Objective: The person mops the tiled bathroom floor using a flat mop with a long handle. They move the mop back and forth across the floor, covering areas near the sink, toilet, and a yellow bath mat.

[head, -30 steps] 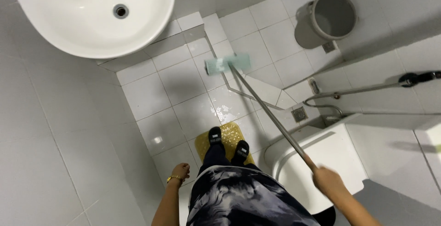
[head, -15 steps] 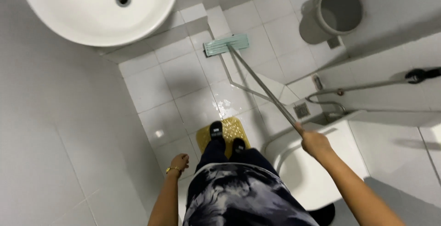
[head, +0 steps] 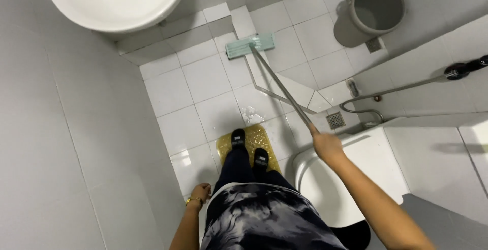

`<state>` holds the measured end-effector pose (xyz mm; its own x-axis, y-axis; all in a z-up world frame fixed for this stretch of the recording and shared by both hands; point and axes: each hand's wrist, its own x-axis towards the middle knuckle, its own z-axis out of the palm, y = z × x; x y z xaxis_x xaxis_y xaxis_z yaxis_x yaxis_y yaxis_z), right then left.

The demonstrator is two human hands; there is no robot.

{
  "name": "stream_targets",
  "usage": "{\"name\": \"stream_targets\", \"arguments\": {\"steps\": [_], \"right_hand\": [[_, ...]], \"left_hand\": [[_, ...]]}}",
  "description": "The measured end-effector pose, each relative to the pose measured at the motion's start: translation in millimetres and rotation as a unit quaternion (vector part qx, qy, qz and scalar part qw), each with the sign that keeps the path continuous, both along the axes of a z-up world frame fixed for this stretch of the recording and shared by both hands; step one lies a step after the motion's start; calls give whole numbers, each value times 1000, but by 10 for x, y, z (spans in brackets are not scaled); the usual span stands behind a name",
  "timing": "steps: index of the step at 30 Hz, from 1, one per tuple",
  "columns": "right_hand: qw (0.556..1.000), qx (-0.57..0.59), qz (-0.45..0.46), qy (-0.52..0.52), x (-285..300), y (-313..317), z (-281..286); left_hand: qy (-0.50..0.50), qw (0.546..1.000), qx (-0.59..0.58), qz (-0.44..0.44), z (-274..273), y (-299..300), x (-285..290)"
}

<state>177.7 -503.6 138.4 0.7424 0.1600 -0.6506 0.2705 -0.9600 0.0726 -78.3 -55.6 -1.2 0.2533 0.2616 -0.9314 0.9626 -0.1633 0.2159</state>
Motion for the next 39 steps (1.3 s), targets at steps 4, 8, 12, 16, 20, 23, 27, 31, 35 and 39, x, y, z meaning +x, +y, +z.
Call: {"name": "stream_targets", "arguments": {"steps": [4, 8, 12, 16, 20, 23, 27, 31, 35, 39], "right_hand": [[989, -41, -90, 111, -869, -428, 509], [982, -59, -107, 145, -1646, -859, 843], [953, -99, -190, 214, -2144, -1115, 1212], [966, -156, -105, 178, -2652, -1488, 996], [863, -189, -332, 332, -2624, -1119, 1213], [927, -91, -190, 309, -2401, -533, 1426], [949, -1, -84, 303, -2137, -219, 823], [969, 4, -50, 243, -1628, 193, 121], [973, 62, -103, 198, -745, 1033, -107], [966, 130, -163, 153, 169, 1922, -244]], "left_hand": [[-51, 986, 46, -152, -201, -106, -329], [-11, 992, 27, -127, -54, -175, -269], [-7, 996, 2, -84, 4, -146, -84], [-74, 996, -5, -48, -183, -163, 126], [-112, 993, -25, -34, -159, -191, 77], [-126, 991, -22, -42, -90, -160, -22], [-80, 996, -2, -46, 192, 13, -317], [-33, 996, -8, 81, 333, 229, -758], [14, 988, 0, 154, 374, 322, -1195], [27, 983, 16, 182, 392, 341, -1441]]}}
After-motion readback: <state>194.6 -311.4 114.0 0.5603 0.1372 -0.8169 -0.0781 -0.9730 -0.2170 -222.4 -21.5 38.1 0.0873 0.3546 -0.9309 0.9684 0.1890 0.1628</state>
